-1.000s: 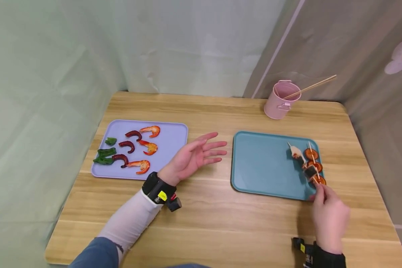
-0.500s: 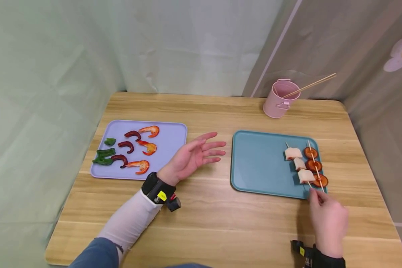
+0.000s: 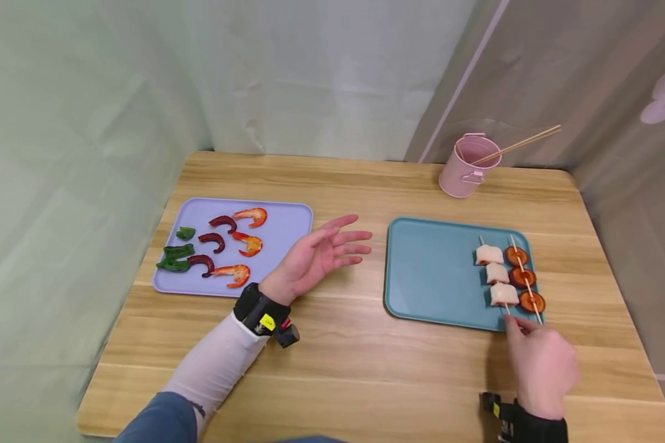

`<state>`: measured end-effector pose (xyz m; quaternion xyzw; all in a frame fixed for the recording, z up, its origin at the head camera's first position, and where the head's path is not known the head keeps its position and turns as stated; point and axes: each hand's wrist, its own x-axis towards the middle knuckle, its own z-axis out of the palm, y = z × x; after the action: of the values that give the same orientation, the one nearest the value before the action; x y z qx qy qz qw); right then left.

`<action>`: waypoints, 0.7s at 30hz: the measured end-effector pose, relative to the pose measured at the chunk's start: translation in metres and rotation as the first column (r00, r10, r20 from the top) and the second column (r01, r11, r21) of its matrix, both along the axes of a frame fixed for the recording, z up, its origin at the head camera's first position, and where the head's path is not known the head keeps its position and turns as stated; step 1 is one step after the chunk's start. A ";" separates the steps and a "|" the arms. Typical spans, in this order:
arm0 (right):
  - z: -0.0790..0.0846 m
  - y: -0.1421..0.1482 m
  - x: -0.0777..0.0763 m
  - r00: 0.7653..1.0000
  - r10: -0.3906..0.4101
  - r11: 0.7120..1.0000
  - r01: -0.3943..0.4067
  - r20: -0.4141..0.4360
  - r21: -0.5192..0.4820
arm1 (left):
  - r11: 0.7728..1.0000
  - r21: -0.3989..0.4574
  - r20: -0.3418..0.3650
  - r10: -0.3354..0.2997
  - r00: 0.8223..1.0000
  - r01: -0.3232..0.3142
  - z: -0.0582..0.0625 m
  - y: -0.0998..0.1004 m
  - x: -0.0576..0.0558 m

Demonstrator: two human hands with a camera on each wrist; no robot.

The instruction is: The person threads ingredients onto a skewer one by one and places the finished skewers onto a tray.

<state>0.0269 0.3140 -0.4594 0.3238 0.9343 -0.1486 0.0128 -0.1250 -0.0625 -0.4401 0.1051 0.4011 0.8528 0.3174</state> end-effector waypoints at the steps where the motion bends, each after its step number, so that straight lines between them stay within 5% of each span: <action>1: 0.000 0.000 0.000 1.000 0.002 1.000 -0.002 -0.008 0.000 | 1.000 0.000 -0.001 -0.001 1.000 0.001 0.000 0.000 0.000; 15: -0.003 0.000 -0.010 0.996 0.085 0.996 -0.085 -0.008 -0.034 | 1.000 -0.010 -0.024 0.017 1.000 -0.017 0.004 -0.005 0.000; 21: 0.010 0.000 -0.009 0.989 0.133 0.990 -0.129 0.059 -0.065 | 0.999 0.000 -0.008 0.048 0.999 -0.048 0.006 -0.010 -0.002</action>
<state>0.0180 0.3136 -0.4493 0.2658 0.9476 -0.1657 0.0621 -0.1274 -0.0721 -0.4344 0.0990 0.4051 0.8596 0.2953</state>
